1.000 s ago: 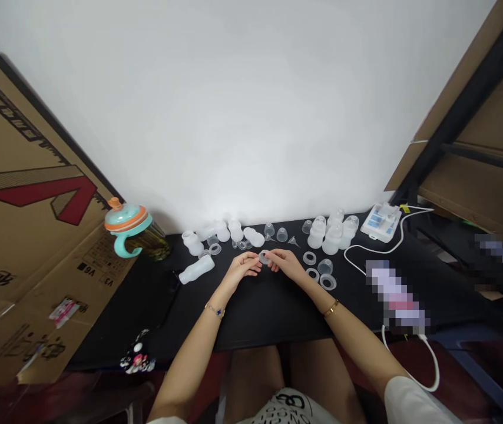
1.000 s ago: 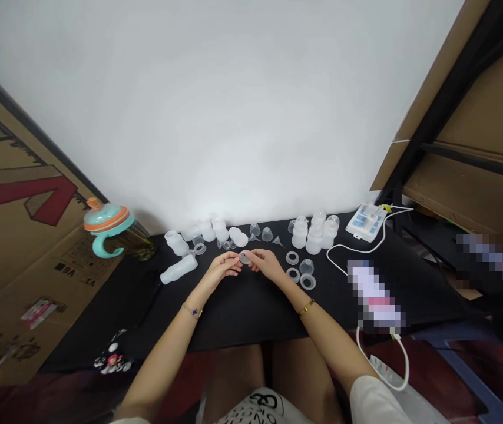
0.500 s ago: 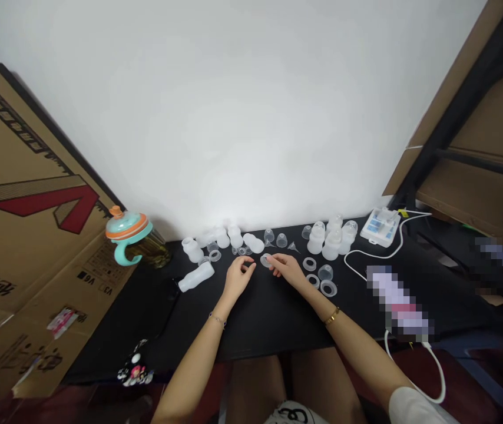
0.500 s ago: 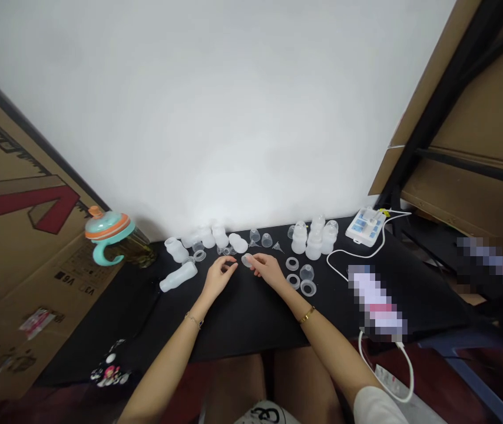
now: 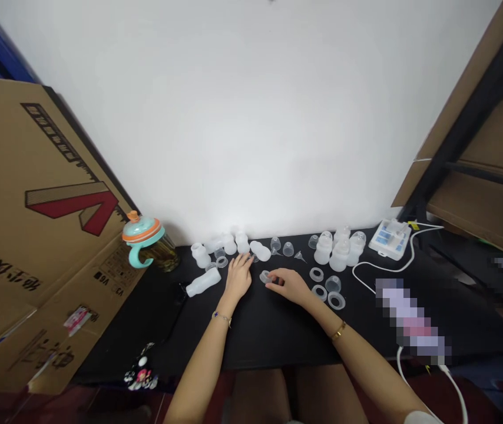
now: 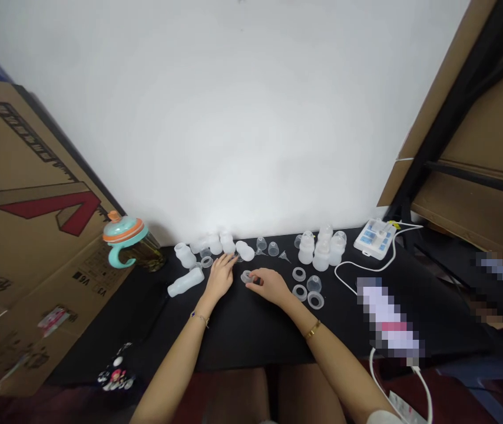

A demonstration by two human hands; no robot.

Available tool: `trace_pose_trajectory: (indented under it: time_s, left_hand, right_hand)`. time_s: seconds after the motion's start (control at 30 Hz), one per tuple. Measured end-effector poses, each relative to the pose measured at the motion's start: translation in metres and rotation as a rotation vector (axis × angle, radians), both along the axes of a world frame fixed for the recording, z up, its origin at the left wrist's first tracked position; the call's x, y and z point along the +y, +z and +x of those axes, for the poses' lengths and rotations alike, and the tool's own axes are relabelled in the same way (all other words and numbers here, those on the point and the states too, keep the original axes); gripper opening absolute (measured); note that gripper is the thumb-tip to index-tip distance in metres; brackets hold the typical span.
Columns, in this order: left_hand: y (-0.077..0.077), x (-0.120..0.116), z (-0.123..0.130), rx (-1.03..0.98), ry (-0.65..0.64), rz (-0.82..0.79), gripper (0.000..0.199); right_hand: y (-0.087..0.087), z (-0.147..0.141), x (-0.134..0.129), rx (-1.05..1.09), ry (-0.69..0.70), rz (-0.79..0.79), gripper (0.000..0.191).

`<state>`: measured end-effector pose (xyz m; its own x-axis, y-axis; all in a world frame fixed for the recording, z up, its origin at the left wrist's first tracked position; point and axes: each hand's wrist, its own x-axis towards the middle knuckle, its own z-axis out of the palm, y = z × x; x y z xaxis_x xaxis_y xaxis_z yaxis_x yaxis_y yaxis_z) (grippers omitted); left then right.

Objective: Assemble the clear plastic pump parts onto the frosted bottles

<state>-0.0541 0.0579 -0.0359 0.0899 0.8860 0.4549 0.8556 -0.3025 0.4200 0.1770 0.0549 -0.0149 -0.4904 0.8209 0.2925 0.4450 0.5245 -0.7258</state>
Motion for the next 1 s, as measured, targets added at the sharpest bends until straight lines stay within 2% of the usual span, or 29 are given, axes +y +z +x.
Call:
trace_pose_trajectory:
  time_s: [0.13, 0.37, 0.5, 0.63, 0.73, 0.87, 1.0]
  left_hand:
    - [0.004, -0.003, 0.001, -0.002, 0.005, 0.045, 0.046]
    - [0.009, -0.006, -0.001, -0.055, 0.081, 0.024, 0.032]
    - [0.011, -0.011, 0.0, -0.194, 0.066, 0.033, 0.026]
    - [0.013, -0.017, 0.007, -0.451, 0.034, 0.019, 0.018]
    - [0.016, -0.02, 0.015, -0.597, -0.044, -0.034, 0.009]
    - [0.018, -0.022, 0.023, -0.692, -0.174, -0.084, 0.019]
    - [0.018, -0.022, 0.025, -0.734, -0.213, -0.124, 0.022]
  right_hand:
    - [0.002, 0.0, -0.003, -0.097, 0.068, 0.041, 0.023]
    - [0.003, 0.002, -0.002, -0.086, 0.109, 0.047, 0.026]
    - [0.001, 0.003, 0.001, -0.072, 0.121, 0.047, 0.027]
    - [-0.001, 0.004, 0.003, -0.052, 0.135, 0.037, 0.028]
    - [0.0, 0.003, 0.003, -0.002, 0.125, -0.035, 0.029]
    - [0.005, 0.002, 0.001, 0.1, 0.125, -0.133, 0.035]
    - [0.002, 0.002, 0.003, 0.235, 0.068, -0.278, 0.042]
